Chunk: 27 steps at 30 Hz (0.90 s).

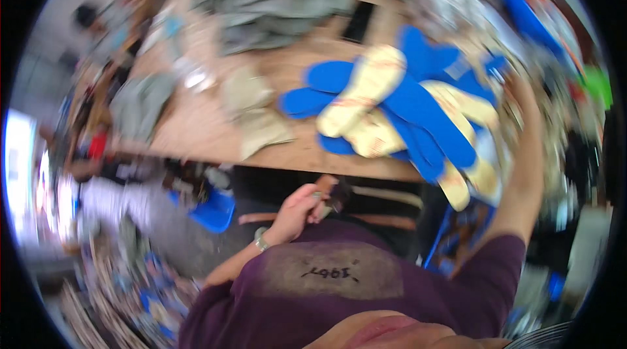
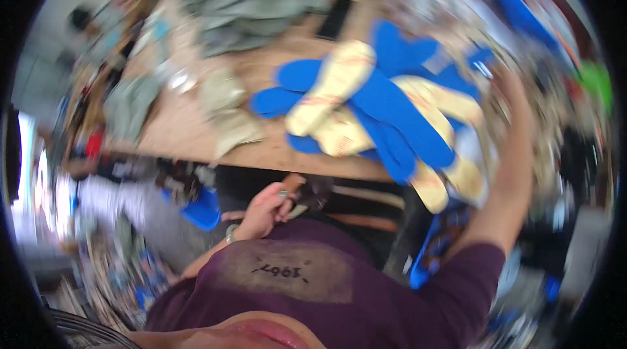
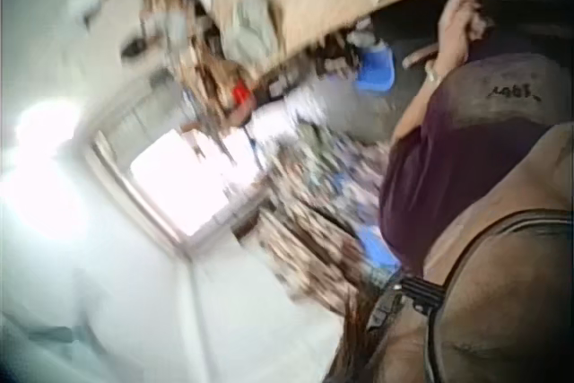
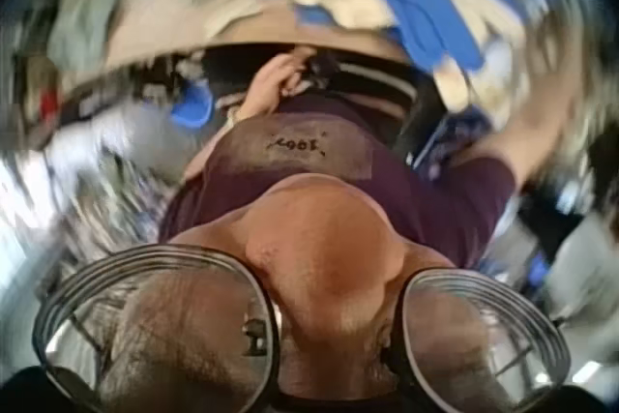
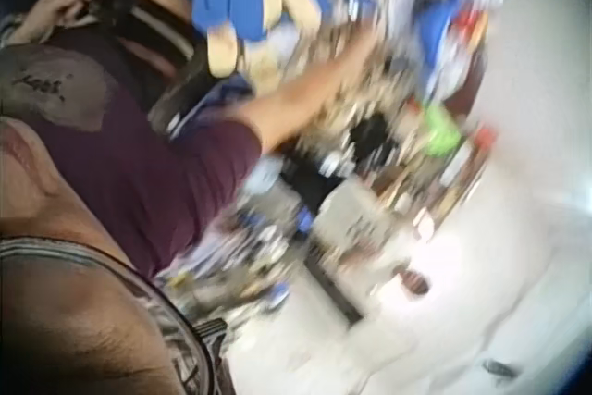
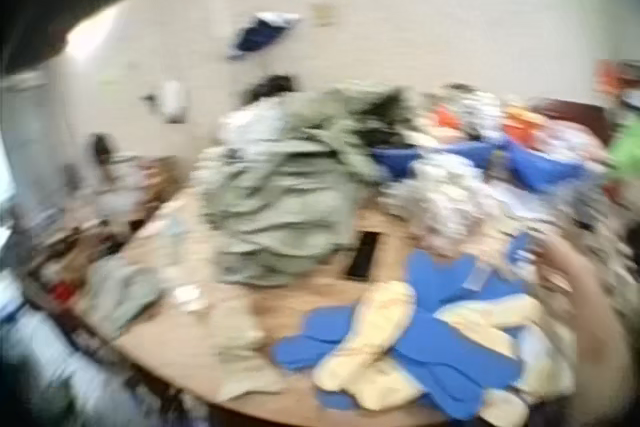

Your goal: The person assembles sandals by hand in a workshop. They cut beige straps, peel adhesive backing from blue insoles, and attach the straps to the insoles. The person uses scissors to trim the straps and places the finished sandals into a blue bin.

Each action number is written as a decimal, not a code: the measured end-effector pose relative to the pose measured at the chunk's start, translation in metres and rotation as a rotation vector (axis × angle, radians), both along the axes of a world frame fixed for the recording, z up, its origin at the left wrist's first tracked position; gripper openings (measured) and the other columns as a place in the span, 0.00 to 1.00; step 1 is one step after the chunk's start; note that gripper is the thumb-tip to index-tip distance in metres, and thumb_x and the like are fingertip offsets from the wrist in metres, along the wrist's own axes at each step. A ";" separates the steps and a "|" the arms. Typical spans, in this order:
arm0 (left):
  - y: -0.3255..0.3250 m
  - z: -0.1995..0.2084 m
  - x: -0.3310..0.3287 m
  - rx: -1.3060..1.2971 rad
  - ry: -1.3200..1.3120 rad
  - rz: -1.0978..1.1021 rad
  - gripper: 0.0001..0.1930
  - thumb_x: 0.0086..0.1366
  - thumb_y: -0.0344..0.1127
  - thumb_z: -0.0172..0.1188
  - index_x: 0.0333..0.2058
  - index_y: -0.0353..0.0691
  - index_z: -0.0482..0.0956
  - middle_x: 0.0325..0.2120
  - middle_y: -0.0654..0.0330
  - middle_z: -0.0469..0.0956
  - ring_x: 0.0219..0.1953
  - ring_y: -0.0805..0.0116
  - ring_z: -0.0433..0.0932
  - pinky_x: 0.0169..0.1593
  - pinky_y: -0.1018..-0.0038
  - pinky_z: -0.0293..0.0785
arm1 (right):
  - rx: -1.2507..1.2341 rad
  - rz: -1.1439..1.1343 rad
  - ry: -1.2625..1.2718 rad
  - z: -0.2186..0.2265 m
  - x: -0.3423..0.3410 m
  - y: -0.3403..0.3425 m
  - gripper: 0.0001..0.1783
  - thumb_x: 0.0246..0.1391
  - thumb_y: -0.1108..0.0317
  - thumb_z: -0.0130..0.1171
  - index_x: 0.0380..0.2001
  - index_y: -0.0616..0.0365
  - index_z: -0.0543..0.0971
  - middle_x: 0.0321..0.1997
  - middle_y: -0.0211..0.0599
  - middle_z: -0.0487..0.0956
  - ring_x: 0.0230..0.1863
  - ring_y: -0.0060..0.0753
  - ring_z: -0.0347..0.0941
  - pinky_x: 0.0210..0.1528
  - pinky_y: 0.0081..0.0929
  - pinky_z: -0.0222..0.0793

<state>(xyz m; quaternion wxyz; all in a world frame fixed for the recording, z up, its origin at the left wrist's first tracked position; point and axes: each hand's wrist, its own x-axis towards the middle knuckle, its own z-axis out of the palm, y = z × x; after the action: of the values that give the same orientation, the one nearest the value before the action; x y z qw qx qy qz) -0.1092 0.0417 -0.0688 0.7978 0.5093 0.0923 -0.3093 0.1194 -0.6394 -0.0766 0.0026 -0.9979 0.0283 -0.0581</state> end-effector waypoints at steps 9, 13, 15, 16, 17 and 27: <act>-0.015 -0.013 -0.001 -0.038 -0.072 -0.094 0.10 0.71 0.36 0.44 0.41 0.38 0.71 0.19 0.71 0.65 0.19 0.84 0.59 0.23 0.86 0.56 | 0.631 0.108 -0.106 -0.027 0.007 -0.075 0.15 0.60 0.69 0.48 0.49 0.60 0.72 0.49 0.43 0.73 0.48 0.44 0.74 0.42 0.34 0.76; -0.017 -0.019 -0.002 -0.023 -0.074 -0.125 0.09 0.71 0.36 0.44 0.40 0.38 0.71 0.19 0.71 0.65 0.19 0.84 0.60 0.23 0.85 0.57 | 0.102 0.175 -0.052 0.018 -0.007 -0.037 0.27 0.53 0.74 0.54 0.57 0.59 0.65 0.57 0.43 0.67 0.56 0.41 0.70 0.47 0.29 0.71; -0.018 -0.021 0.000 -0.046 -0.088 -0.161 0.09 0.71 0.36 0.44 0.40 0.38 0.71 0.18 0.71 0.64 0.19 0.83 0.60 0.23 0.85 0.56 | -0.136 0.169 -0.004 0.045 -0.018 -0.046 0.24 0.56 0.71 0.50 0.57 0.57 0.66 0.56 0.44 0.68 0.53 0.42 0.70 0.44 0.27 0.71; -0.018 -0.016 0.000 -0.051 -0.087 -0.173 0.09 0.71 0.36 0.43 0.40 0.38 0.71 0.18 0.70 0.64 0.19 0.83 0.59 0.23 0.85 0.56 | -0.202 0.163 0.001 0.057 -0.021 -0.046 0.21 0.57 0.68 0.49 0.55 0.56 0.68 0.54 0.45 0.70 0.52 0.44 0.71 0.43 0.28 0.71; -0.016 -0.011 -0.002 -0.040 -0.084 -0.152 0.09 0.71 0.36 0.43 0.40 0.38 0.70 0.17 0.70 0.64 0.19 0.83 0.59 0.23 0.85 0.56 | -0.151 0.172 -0.033 0.068 -0.019 -0.010 0.19 0.56 0.62 0.50 0.50 0.56 0.72 0.50 0.47 0.73 0.48 0.48 0.72 0.43 0.34 0.71; 0.007 -0.004 -0.009 -0.049 -0.202 -0.152 0.09 0.71 0.36 0.43 0.42 0.40 0.71 0.18 0.69 0.68 0.17 0.84 0.59 0.22 0.86 0.55 | -0.504 0.065 -0.189 0.159 -0.134 0.011 0.21 0.57 0.55 0.51 0.49 0.57 0.74 0.43 0.44 0.79 0.46 0.41 0.75 0.46 0.37 0.72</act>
<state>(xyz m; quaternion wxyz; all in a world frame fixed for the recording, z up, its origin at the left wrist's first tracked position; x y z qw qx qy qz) -0.1185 0.0486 -0.0728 0.7893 0.5239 -0.0349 -0.3183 -0.0149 -0.6281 0.0822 -0.2416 -0.9576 -0.0196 -0.1559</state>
